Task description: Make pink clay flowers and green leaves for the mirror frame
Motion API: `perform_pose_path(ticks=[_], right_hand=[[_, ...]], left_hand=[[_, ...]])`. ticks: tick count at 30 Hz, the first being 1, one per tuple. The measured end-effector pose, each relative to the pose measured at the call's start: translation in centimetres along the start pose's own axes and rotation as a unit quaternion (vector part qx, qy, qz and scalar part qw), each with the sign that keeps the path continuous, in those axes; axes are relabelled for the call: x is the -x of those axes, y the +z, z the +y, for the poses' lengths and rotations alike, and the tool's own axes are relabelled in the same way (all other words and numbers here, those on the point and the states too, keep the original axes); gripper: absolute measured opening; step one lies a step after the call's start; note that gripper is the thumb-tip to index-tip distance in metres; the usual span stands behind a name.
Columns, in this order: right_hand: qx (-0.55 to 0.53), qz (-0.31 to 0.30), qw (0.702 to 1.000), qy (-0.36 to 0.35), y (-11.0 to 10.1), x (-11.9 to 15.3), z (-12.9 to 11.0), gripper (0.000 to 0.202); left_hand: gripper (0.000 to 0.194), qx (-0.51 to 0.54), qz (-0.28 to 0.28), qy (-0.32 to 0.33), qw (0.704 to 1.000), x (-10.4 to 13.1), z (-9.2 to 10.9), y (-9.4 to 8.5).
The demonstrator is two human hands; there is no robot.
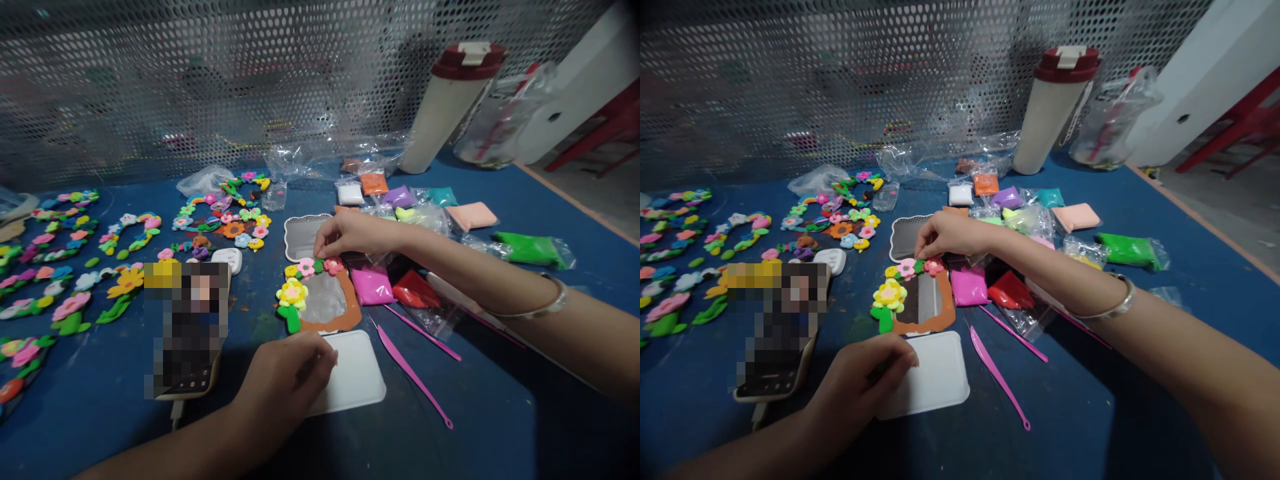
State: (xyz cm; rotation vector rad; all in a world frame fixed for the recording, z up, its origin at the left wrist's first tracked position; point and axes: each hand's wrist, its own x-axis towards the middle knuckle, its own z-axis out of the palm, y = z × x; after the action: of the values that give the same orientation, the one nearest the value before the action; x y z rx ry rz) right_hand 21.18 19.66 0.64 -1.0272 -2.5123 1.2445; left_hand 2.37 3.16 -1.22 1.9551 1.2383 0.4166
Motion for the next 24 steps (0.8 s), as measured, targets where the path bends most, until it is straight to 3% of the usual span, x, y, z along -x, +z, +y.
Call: perform_pose_path(ticks=[13,18,24], right_hand=[[-0.023,-0.001,1.0,-0.012,-0.1,0.3,0.0,0.018],[-0.057,0.05,0.997,-0.014,0.1,0.3,-0.2,0.022],[-0.081,0.182,0.98,-0.021,-0.5,0.8,-0.3,0.024]], left_hand=[[0.025,-0.001,-0.003,0.001,1.0,-0.1,-0.1,0.1],[0.024,0.061,0.004,0.014,0.998,0.5,-0.1,-0.2],[0.022,0.138,0.113,0.03,0.984,2.1,0.2,-0.4]])
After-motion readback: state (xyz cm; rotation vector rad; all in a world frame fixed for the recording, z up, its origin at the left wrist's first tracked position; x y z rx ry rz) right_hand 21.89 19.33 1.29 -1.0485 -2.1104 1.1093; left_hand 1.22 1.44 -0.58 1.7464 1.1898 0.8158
